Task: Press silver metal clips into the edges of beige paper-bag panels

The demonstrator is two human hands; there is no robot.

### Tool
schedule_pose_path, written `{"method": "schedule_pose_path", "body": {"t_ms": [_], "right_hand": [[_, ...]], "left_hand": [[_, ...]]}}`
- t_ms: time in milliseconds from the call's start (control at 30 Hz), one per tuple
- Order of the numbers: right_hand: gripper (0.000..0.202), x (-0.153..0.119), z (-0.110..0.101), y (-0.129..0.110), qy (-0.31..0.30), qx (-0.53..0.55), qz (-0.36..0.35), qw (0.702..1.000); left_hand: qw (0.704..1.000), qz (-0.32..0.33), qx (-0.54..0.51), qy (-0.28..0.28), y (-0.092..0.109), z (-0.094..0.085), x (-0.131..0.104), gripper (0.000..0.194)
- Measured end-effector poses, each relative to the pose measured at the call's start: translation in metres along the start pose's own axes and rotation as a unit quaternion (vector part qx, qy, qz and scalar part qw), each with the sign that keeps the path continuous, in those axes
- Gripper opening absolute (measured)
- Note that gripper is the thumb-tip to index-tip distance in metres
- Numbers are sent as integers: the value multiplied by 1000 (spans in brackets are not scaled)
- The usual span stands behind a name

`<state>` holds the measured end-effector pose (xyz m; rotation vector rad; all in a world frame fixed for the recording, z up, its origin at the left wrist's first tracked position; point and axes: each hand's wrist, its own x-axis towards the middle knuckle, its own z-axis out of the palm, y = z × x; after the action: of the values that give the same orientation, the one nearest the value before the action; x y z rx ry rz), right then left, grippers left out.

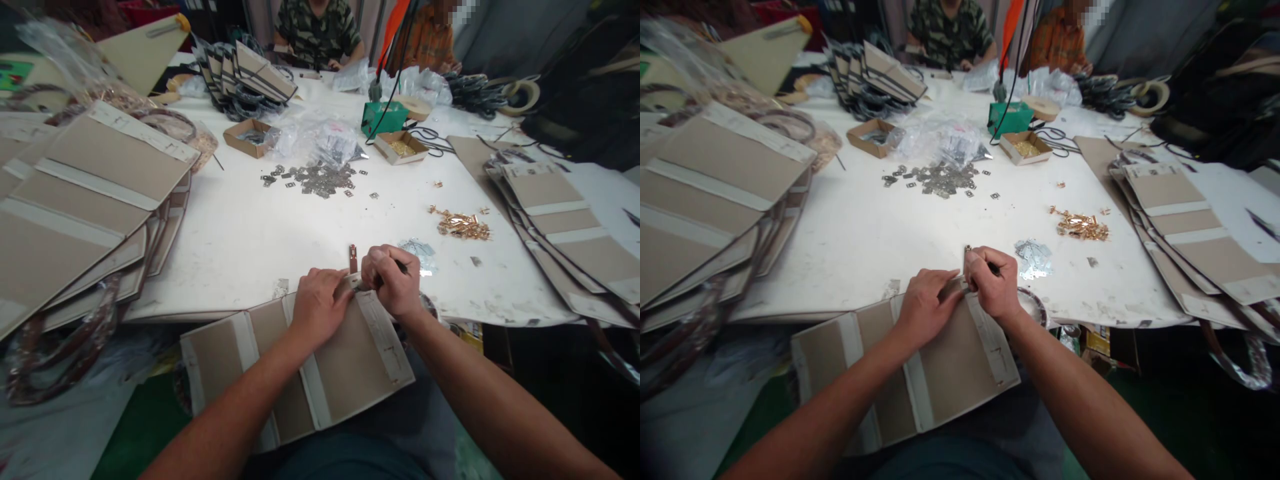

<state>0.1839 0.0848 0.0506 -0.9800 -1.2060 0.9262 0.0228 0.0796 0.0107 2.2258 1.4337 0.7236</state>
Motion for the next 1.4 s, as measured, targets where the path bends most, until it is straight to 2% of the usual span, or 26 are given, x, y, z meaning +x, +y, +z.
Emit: {"method": "schedule_pose_path", "body": {"t_ms": [67, 133, 233, 333, 467, 567, 633, 833, 933, 1033, 1233, 1333, 1400], "right_hand": [[50, 0, -1, 1, -12, -12, 0, 1000], [50, 1, -3, -1, -20, -37, 11, 999], [52, 7, -2, -9, -51, -72, 35, 995], [52, 14, 5, -26, -118, -58, 25, 991], [55, 20, 21, -45, -218, -50, 6, 975], [55, 21, 26, -42, -268, -57, 0, 962], [54, 20, 22, -33, -280, -67, 7, 958], [53, 17, 3, -16, -185, -49, 23, 981], [54, 15, 5, -18, -151, -8, 2, 989], [53, 13, 7, -19, -136, -18, 10, 991], [50, 17, 2, -18, -75, 42, -20, 996], [50, 14, 0, -15, -58, 5, 17, 998], [50, 11, -5, -17, -69, -59, 34, 995]], "left_hand": [[998, -46, 19, -50, -1, -8, 9, 38], [987, -85, 66, -120, -1, -15, 21, 36], [972, -97, 111, -180, -1, -20, 38, 38], [972, -90, 105, -190, -2, -19, 46, 37], [973, -98, 99, -182, -4, -16, 45, 34], [973, -104, 92, -184, -6, -15, 43, 30], [973, -100, 89, -190, -7, -14, 43, 30], [975, -103, 89, -176, -8, -12, 43, 34], [975, -110, 90, -170, -7, -12, 43, 33], [976, -111, 91, -166, -7, -11, 42, 34], [974, -117, 104, -161, -7, -12, 41, 35], [973, -120, 111, -161, -4, -13, 39, 37], [974, -117, 114, -156, -3, -13, 38, 37]]}}
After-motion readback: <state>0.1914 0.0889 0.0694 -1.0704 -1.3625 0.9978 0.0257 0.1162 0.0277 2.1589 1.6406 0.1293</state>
